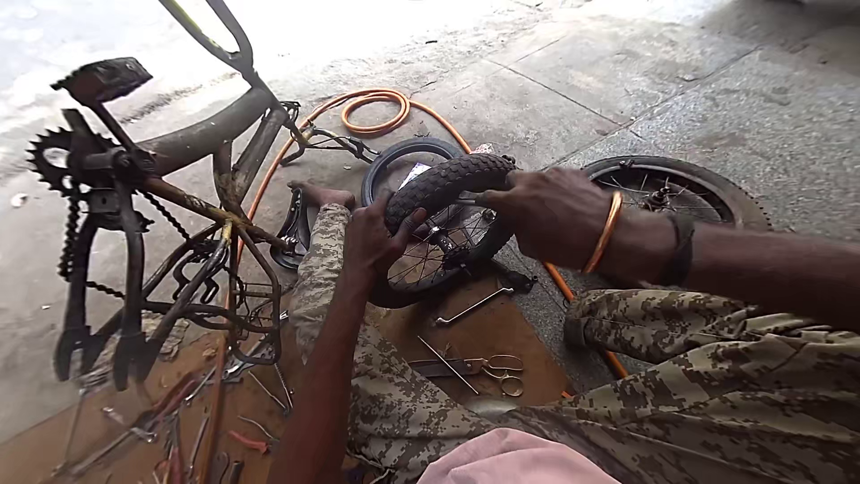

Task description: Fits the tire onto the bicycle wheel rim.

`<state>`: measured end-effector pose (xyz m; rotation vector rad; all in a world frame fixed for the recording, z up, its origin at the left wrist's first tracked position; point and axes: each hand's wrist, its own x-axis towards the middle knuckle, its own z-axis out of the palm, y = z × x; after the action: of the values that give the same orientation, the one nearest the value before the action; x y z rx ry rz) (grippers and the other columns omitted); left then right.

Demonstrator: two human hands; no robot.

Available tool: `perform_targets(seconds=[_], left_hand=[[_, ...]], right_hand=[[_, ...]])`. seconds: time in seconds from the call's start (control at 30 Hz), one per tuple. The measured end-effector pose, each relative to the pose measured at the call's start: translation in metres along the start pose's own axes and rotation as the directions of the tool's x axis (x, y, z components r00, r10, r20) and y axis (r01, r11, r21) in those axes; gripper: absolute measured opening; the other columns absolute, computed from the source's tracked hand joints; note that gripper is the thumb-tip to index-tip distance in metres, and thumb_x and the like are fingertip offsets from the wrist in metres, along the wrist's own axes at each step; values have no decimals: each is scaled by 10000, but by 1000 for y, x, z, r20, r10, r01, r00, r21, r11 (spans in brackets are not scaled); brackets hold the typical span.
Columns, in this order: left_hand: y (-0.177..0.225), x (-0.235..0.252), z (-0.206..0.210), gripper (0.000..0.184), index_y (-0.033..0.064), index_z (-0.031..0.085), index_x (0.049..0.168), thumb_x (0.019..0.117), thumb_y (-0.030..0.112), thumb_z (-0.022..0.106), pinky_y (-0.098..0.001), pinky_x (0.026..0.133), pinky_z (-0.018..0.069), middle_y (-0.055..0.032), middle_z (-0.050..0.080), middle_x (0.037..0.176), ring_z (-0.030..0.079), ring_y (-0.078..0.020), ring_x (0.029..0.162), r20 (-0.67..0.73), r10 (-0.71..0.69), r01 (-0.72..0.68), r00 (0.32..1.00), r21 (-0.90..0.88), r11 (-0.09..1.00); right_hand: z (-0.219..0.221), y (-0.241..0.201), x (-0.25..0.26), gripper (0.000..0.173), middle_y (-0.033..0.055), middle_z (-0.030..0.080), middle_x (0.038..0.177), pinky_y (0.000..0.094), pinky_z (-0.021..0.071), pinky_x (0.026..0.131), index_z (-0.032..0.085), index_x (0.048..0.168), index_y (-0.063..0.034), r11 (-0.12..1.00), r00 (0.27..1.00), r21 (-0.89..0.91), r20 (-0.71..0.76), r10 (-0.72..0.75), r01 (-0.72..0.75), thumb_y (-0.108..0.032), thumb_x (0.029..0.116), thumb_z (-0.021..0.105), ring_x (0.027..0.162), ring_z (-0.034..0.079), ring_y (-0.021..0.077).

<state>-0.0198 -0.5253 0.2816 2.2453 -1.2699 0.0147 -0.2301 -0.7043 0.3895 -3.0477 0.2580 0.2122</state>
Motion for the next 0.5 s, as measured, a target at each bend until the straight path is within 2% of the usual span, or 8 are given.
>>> perform_targets(seconds=[0.03, 0.07, 0.1, 0.2, 0.3, 0.4, 0.43, 0.5], left_hand=[[-5, 1, 0, 685, 133, 678, 1121, 927, 759, 478, -522, 672, 569, -55, 682, 796, 694, -221, 749, -10, -5, 5, 1000, -12, 1000], [-10, 2, -1, 684, 133, 677, 1115, 925, 760, 481, -524, 679, 567, -55, 680, 805, 691, -223, 757, -14, -9, 9, 1000, -20, 1000], [-13, 2, -1, 687, 133, 676, 1115, 922, 763, 481, -526, 681, 568, -56, 681, 812, 691, -223, 761, -17, -11, 10, 1000, -24, 1000], [-21, 1, 1, 709, 118, 674, 1178, 921, 752, 491, -535, 696, 574, -81, 707, 857, 705, -235, 779, -29, 1, -2, 1000, -29, 1000], [-23, -4, 1, 761, 109, 666, 1237, 917, 771, 467, -533, 712, 578, -92, 725, 902, 713, -233, 802, -37, 25, -27, 999, -31, 999], [-22, -11, 0, 793, 80, 650, 1268, 910, 765, 472, -523, 725, 587, -105, 731, 942, 717, -233, 827, -73, 83, -85, 994, -12, 996], [-20, -15, 0, 786, 78, 640, 1294, 912, 748, 489, -518, 773, 592, -114, 730, 1011, 719, -235, 889, -95, 93, -93, 991, 4, 996], [-15, -29, 3, 717, 71, 595, 1380, 947, 641, 553, -478, 977, 550, -133, 661, 1272, 656, -250, 1146, -207, 119, -113, 971, 41, 993]], right_hand=[[21, -7, -3, 480, 169, 631, 954, 504, 523, 600, 609, 1392, -143, 996, 997, 48, 15, 75, -76, -83, 915, 619, 737, 654, 335], [43, -11, -6, 538, 168, 633, 966, 510, 538, 620, 529, 1482, -152, 982, 991, 137, 1, 130, -129, -94, 949, 584, 750, 660, 343], [64, -14, -8, 477, 141, 649, 906, 512, 542, 622, 521, 1462, -157, 956, 984, 248, -44, 170, -154, -124, 987, 548, 744, 672, 333], [109, -35, -8, 214, 96, 668, 806, 520, 542, 636, 597, 1212, -113, 803, 932, 568, -162, 324, -180, -197, 1044, 495, 734, 687, 301], [146, -77, -4, 205, 92, 620, 731, 502, 534, 573, 594, 1173, -65, 599, 842, 782, -199, 501, -172, -203, 1051, 502, 641, 647, 276], [189, -103, 5, 174, 31, 532, 658, 391, 468, 474, 581, 1113, -84, 488, 746, 873, -316, 586, -14, -234, 1062, 510, 520, 533, 179], [199, -108, 7, 176, 21, 530, 654, 374, 462, 468, 589, 1117, -90, 464, 723, 885, -337, 603, 26, -238, 1059, 513, 509, 518, 163], [205, -116, 7, 191, 11, 510, 640, 346, 439, 434, 597, 1138, -98, 429, 699, 902, -339, 629, 51, -249, 1056, 514, 478, 475, 147]])
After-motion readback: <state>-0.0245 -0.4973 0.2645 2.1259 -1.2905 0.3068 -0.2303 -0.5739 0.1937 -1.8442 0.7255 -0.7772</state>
